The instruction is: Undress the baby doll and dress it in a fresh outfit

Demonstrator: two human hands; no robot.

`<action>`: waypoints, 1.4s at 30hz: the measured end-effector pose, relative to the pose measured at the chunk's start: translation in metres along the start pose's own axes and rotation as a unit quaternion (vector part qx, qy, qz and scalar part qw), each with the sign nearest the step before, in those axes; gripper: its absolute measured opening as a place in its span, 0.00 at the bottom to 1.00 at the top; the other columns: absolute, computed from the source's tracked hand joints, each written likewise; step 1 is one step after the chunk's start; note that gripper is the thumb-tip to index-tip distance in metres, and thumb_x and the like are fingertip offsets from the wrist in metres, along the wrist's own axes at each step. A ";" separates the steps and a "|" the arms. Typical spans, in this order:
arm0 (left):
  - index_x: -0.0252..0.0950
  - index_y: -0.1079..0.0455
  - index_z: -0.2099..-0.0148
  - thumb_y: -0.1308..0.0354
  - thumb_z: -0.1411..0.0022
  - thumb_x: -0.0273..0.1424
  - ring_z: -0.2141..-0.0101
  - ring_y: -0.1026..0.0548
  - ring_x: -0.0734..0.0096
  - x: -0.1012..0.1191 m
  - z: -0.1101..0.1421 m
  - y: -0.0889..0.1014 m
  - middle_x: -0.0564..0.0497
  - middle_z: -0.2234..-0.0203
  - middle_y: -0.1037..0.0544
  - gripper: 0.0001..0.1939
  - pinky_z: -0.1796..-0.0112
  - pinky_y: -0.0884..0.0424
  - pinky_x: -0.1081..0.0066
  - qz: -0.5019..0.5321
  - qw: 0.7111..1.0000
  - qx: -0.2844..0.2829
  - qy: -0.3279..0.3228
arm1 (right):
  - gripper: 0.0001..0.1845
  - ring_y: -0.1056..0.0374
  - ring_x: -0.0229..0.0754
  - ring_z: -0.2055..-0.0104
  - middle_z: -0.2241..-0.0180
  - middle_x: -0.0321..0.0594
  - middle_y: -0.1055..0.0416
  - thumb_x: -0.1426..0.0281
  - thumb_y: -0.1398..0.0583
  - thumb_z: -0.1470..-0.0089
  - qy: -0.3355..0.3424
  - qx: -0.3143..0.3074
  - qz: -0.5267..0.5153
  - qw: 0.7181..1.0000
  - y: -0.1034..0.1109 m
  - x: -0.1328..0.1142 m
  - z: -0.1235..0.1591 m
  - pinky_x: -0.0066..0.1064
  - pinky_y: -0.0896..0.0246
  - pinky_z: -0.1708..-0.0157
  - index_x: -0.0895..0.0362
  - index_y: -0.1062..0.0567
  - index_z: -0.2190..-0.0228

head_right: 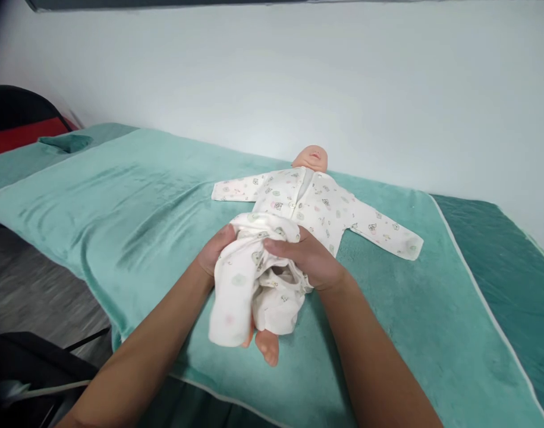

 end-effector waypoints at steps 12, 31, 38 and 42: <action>0.31 0.23 0.51 0.24 0.59 0.41 0.58 0.19 0.46 0.003 0.001 0.002 0.38 0.61 0.17 0.33 0.59 0.22 0.57 0.009 0.996 -0.084 0.021 | 0.21 0.25 0.46 0.60 0.62 0.43 0.20 0.59 0.30 0.49 -0.015 0.030 0.037 0.999 -0.009 -0.005 -0.001 0.33 0.31 0.63 0.57 0.21 0.56; 0.36 0.22 0.50 0.32 0.44 0.40 0.60 0.21 0.56 -0.012 0.128 -0.088 0.44 0.61 0.18 0.21 0.62 0.27 0.65 0.046 0.973 0.223 0.025 | 0.11 0.27 0.45 0.63 0.66 0.35 0.21 0.61 0.32 0.51 -0.047 -0.120 0.340 0.932 -0.017 -0.025 0.007 0.32 0.36 0.65 0.52 0.19 0.66; 0.38 0.23 0.44 0.28 0.49 0.40 0.55 0.20 0.50 -0.034 0.160 -0.107 0.41 0.58 0.17 0.30 0.56 0.26 0.60 0.104 0.945 0.301 0.080 | 0.05 0.29 0.42 0.68 0.71 0.33 0.25 0.68 0.31 0.56 -0.030 -0.175 0.384 0.906 -0.019 -0.027 0.011 0.30 0.40 0.70 0.54 0.21 0.73; 0.36 0.22 0.47 0.25 0.54 0.40 0.56 0.20 0.47 -0.062 0.167 -0.107 0.39 0.61 0.17 0.32 0.57 0.25 0.58 0.137 0.924 0.349 0.076 | 0.05 0.31 0.43 0.68 0.72 0.35 0.24 0.68 0.32 0.56 -0.024 -0.208 0.420 0.883 -0.021 -0.025 0.011 0.31 0.41 0.71 0.54 0.20 0.72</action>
Point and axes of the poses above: each hand's wrist, its own z-axis away from the middle knuckle, its own y-axis out of the back of the hand, x = y × z, the point moved 2 cm from there along -z, towards the middle knuckle
